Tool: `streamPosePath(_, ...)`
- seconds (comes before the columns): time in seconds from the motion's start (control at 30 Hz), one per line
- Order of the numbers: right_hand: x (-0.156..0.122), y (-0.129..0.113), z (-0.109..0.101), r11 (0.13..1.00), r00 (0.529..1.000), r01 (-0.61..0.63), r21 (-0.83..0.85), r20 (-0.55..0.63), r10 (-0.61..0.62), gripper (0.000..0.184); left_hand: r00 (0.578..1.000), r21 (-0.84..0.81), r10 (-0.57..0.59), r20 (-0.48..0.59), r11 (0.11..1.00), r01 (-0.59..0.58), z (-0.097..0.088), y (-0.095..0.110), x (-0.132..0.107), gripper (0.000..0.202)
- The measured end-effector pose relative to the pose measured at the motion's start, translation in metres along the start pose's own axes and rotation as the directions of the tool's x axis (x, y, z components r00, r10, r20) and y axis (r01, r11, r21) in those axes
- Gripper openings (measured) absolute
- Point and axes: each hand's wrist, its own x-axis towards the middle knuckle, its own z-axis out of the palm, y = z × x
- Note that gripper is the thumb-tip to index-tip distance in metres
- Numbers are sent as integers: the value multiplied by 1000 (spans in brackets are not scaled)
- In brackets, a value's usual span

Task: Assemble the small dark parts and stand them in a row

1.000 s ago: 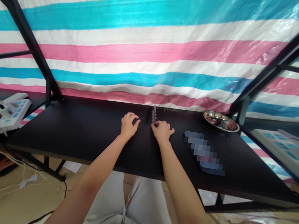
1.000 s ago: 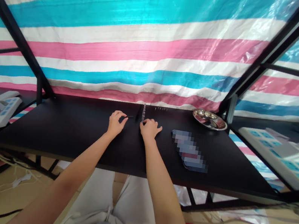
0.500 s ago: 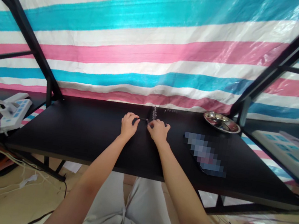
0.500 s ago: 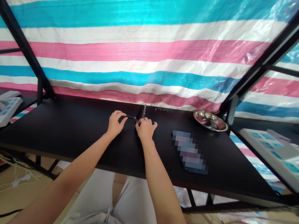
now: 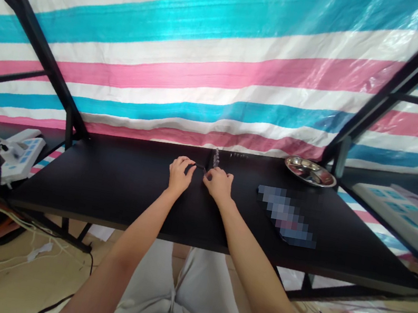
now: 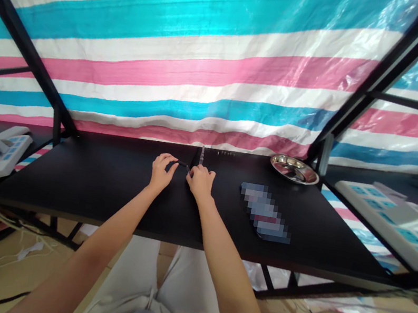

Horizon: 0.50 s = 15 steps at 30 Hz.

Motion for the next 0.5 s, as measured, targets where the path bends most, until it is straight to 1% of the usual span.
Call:
streamPosePath(0.2, 0, 0, 3, 999, 999, 39, -17, -29, -39, 13, 987, -73, 146, -64, 986, -151, 0, 0, 0, 22)
streamPosePath(0.37, 0, 0, 3, 999, 997, 46, -1, -56, -46, 12, 976, -90, 214, -33, 972, -216, 3, -3, -2, 26)
streamPosePath(0.5, 0, -1, 2, 998, 995, 53, 28, -90, -51, 13, 967, -109, 254, -8, 961, -254, 5, -4, -3, 25)
